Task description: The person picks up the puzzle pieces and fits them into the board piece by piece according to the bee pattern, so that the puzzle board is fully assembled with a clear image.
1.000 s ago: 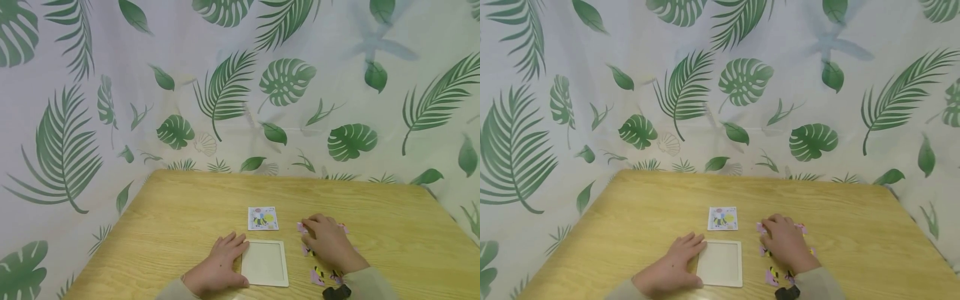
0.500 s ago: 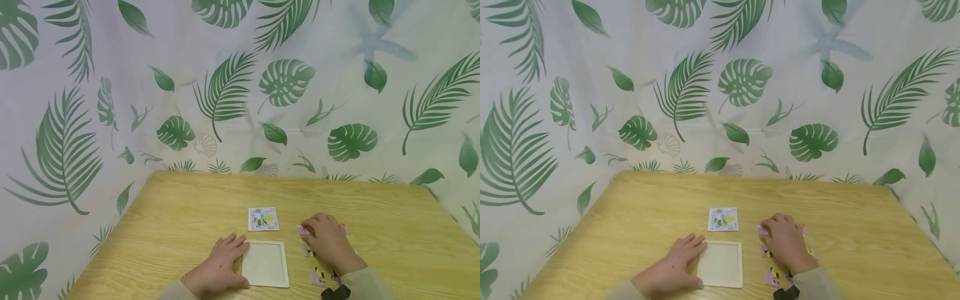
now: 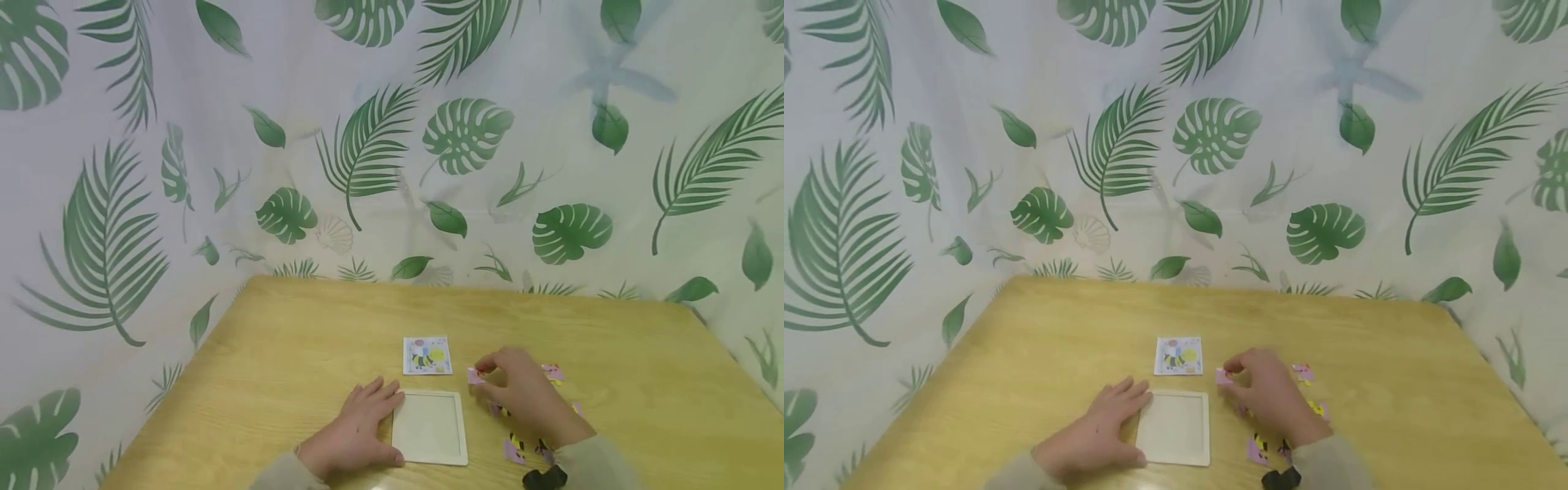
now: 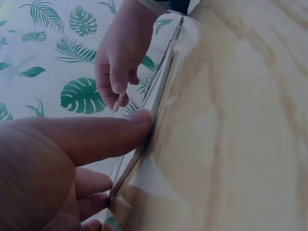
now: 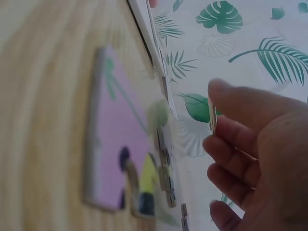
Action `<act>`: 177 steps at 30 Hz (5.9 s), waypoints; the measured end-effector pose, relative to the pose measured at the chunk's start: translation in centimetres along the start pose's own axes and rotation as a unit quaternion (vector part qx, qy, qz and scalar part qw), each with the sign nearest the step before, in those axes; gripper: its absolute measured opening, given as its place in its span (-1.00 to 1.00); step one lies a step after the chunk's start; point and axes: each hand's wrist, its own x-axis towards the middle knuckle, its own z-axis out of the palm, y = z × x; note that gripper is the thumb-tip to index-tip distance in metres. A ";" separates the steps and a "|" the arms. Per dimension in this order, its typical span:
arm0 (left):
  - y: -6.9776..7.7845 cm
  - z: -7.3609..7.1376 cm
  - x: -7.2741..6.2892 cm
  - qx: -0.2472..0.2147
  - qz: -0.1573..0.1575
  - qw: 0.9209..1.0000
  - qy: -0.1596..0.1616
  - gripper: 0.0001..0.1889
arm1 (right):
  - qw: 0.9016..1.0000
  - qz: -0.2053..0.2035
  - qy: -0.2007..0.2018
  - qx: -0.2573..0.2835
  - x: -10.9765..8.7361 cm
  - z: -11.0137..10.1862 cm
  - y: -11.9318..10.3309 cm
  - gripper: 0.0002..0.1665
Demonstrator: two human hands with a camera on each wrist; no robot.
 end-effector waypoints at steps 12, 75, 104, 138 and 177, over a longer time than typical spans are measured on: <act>-0.1 0.1 -0.1 0.010 0.009 1.000 0.015 0.07 | 0.997 -0.060 -0.028 0.028 -0.4 0.9 -3.8 -0.73; -0.4 -0.6 -0.3 0.027 0.026 0.999 -0.003 -0.05 | 0.996 -0.018 0.035 -0.074 1.4 8.2 -7.7 -0.78; 0.0 -0.5 0.1 0.042 0.023 0.999 -0.006 -0.07 | 0.994 -0.038 0.020 -0.099 0.9 7.6 -7.2 -0.85; -0.7 -0.2 0.0 0.016 0.001 1.000 -0.006 -0.03 | 0.998 -0.035 -0.026 -0.046 -0.8 -3.8 1.1 -0.60; -0.7 -0.2 0.1 0.025 -0.005 1.000 -0.009 -0.03 | 0.996 -0.012 -0.079 -0.049 -0.3 -5.4 7.1 -0.55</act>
